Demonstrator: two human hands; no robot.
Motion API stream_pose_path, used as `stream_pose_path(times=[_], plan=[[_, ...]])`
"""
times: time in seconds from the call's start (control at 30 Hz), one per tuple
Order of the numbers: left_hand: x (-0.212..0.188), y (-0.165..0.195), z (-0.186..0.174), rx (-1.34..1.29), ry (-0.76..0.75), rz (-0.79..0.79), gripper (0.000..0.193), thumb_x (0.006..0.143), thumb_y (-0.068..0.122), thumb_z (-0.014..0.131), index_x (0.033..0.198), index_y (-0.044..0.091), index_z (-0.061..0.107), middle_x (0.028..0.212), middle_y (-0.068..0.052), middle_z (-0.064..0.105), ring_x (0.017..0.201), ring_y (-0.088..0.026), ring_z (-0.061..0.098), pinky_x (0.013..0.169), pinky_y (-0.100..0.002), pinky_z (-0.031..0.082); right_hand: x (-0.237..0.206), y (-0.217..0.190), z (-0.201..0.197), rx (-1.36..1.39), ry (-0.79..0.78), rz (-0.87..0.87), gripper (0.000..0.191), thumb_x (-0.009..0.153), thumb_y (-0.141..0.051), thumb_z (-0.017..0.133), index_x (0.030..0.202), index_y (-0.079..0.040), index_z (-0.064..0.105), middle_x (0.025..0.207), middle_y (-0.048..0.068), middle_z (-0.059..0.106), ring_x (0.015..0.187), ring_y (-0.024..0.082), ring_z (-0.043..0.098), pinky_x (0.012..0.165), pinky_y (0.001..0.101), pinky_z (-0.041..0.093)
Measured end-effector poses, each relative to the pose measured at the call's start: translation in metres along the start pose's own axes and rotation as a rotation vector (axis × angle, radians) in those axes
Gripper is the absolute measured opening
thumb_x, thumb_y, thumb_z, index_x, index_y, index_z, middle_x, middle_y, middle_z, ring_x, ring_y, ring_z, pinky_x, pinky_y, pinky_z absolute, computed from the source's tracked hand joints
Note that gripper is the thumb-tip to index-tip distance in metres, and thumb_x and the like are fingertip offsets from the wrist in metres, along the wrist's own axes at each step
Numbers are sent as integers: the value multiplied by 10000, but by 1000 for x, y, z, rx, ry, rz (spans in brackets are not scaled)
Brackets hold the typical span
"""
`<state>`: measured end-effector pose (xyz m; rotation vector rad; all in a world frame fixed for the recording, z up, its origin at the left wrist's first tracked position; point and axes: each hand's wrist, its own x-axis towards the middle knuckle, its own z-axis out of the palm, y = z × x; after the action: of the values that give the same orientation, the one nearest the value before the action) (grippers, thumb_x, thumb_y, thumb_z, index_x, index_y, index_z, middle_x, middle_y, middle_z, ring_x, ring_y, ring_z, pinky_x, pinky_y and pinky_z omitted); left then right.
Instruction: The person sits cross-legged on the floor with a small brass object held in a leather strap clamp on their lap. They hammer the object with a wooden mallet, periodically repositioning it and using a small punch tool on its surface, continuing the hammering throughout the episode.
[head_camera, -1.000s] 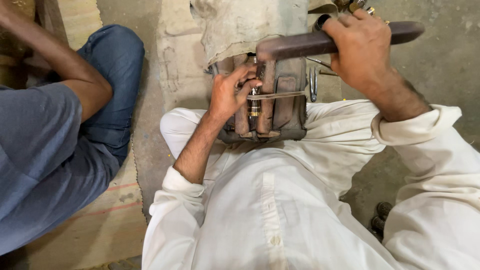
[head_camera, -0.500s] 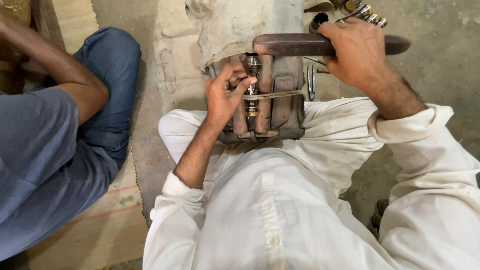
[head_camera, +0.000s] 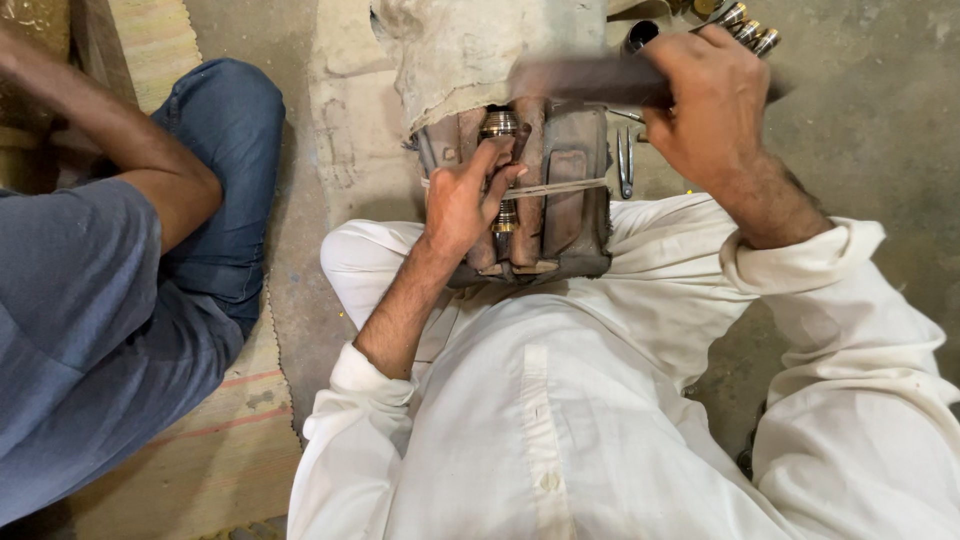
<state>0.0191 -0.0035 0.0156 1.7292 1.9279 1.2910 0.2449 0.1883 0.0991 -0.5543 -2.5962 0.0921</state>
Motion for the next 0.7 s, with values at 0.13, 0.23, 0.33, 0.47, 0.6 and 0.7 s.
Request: stream_pose_path(times=[0.13,0.23,0.33,0.47,0.6,0.7], plan=[[2,2,-2,6,-49,-81,309,949,132,788,1209,56,640,1021,-141,793,787,-271,783,669,-388,616,-1,3,-3,-5,-89,28,337,768,-17,806,1083,-46,690,985,110,698,935,331,647,836,434,510],[2,2,-2,-25,-3,-12,307,952,108,781,1212,51,627,1022,-141,786,868,-280,789,707,-386,622,-1,5,-3,-12,-141,46,333,775,-54,828,1080,-56,694,940,98,687,939,318,650,829,438,510],[1,2,-2,-18,12,-22,318,942,102,781,1217,50,628,1027,-146,781,878,-285,785,714,-387,625,3,8,-2,-1,-139,51,287,837,-51,820,1095,-64,694,937,82,680,909,284,645,851,422,508],[2,2,-1,-48,28,38,300,960,104,765,1220,67,622,1057,-140,780,961,-273,790,780,-379,639,2,10,-2,78,-101,166,311,889,-99,864,1142,-33,696,928,127,655,861,323,632,781,437,492],[3,2,-2,-9,17,20,319,943,111,785,1218,57,634,1044,-146,794,926,-298,770,757,-402,617,-3,9,1,-129,-86,-10,276,792,-4,793,1039,-93,708,951,77,693,935,321,654,854,437,498],[3,3,-2,-39,15,-13,321,935,144,800,1202,67,640,990,-140,782,899,-271,793,743,-382,629,-5,11,5,189,-41,192,254,873,-43,831,1084,-31,691,932,132,653,934,359,633,815,442,478]])
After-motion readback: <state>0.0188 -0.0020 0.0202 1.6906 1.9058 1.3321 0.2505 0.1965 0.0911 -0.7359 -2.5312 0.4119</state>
